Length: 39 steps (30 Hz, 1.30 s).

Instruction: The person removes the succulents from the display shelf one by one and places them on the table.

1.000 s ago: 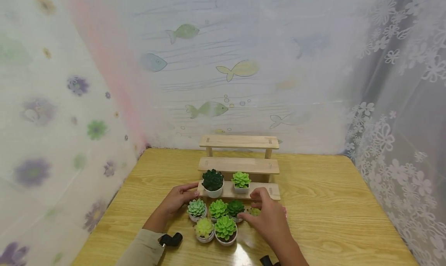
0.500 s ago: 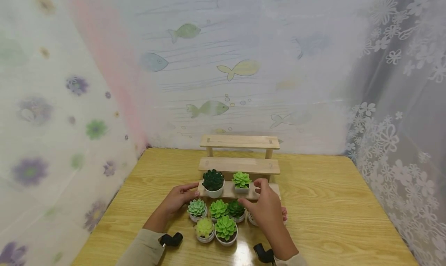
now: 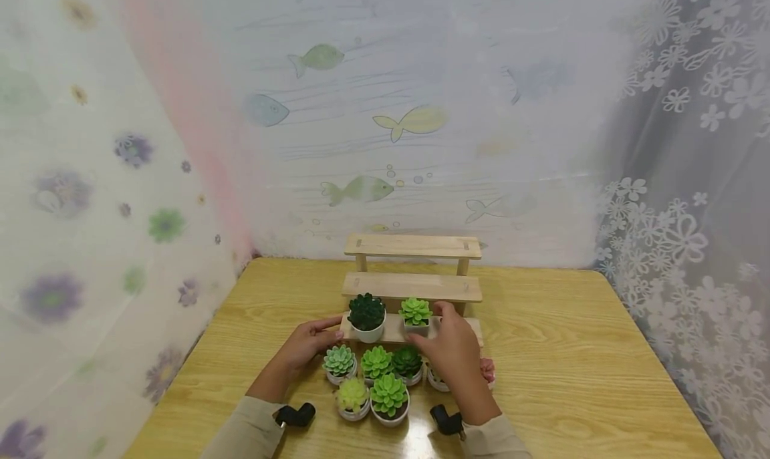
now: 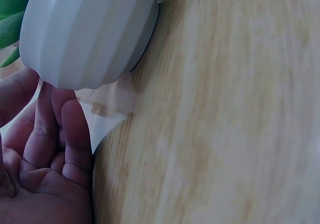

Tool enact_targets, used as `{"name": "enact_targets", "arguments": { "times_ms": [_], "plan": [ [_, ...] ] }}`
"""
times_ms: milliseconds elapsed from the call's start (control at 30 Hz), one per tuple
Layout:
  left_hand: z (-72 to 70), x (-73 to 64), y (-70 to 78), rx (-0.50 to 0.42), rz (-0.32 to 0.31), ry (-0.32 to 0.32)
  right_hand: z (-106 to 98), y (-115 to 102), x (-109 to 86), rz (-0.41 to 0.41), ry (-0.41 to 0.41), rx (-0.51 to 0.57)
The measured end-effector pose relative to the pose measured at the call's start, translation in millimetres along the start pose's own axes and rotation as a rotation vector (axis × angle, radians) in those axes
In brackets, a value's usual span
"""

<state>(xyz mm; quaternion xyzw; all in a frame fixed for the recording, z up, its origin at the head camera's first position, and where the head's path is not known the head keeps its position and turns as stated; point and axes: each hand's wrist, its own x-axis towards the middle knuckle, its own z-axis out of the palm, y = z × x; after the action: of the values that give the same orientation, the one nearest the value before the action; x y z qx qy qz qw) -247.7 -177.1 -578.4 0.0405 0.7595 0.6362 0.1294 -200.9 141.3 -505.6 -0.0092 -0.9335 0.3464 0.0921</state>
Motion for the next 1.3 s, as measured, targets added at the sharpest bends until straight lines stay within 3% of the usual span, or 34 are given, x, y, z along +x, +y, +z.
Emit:
{"name": "enact_targets", "arguments": {
  "times_ms": [433,1300],
  "plan": [
    [-0.1,-0.3,-1.1,-0.002,-0.001,-0.007,16,-1,6.3,0.067,-0.03,-0.049],
    [-0.1,0.1,-0.8,-0.026,-0.005,-0.013,21,2,10.6,0.039,0.022,-0.06]
  ]
}}
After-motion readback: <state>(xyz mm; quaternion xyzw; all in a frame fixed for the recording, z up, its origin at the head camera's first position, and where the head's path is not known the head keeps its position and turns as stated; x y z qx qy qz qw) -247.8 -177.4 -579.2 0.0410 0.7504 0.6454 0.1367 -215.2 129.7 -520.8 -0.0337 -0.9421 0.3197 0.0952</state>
